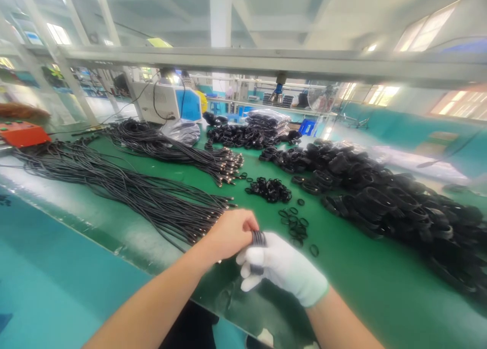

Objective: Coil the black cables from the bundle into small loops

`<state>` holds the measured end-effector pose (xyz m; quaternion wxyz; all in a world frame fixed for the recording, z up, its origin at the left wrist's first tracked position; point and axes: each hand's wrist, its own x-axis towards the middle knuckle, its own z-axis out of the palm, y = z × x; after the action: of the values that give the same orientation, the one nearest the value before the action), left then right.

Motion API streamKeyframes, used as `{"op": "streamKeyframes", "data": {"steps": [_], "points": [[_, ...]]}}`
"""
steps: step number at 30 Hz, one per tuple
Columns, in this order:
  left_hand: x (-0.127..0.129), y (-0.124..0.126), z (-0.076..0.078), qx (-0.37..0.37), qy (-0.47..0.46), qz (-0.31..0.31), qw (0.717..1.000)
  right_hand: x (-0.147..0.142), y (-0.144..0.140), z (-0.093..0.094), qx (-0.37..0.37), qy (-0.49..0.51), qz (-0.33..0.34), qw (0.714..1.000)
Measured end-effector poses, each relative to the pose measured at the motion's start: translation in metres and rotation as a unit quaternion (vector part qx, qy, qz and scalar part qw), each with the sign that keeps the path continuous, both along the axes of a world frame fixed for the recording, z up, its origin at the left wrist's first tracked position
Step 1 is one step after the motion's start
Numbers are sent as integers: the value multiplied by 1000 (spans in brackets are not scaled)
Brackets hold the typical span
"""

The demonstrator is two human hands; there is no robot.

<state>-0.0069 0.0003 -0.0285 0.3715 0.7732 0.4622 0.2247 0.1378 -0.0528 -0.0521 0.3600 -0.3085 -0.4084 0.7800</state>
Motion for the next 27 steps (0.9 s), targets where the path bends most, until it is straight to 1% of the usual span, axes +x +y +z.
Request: {"op": "streamKeyframes", "data": {"steps": [2,3,5,7,8,10,12,14,17,19,20,24,27], "points": [[0,3,3,-17,5,-3,1000,2,1,-1,-11,8,-9,1000],[0,2,6,-14,1,6,1000,4,3,-2,-20,17,-16,1000],[-3,-4,9,16,-13,39,999,7,6,-4,-45,45,-36,997],[-7,-17,8,47,-20,45,998,9,9,-6,-64,73,-51,994],[-8,-24,7,61,-14,31,998,10,11,-7,-63,84,-54,993],[-10,-38,3,83,2,-13,996,8,12,-8,-39,102,-56,992],[-12,-44,1,100,7,-39,994,7,11,-8,-15,115,-48,992],[-16,-43,3,84,-11,-37,996,6,10,-7,-25,120,-23,992],[-22,-33,11,48,-44,25,998,8,6,-5,-54,107,6,993],[-23,-28,14,54,-43,63,996,9,5,-4,-46,79,8,996],[-21,-26,14,61,-35,66,995,8,4,-4,-36,64,8,997],[-8,-24,6,69,-7,50,996,5,2,-3,-18,23,12,1000],[-1,-25,-1,68,-1,72,995,1,1,2,-12,-11,17,1000]]}}
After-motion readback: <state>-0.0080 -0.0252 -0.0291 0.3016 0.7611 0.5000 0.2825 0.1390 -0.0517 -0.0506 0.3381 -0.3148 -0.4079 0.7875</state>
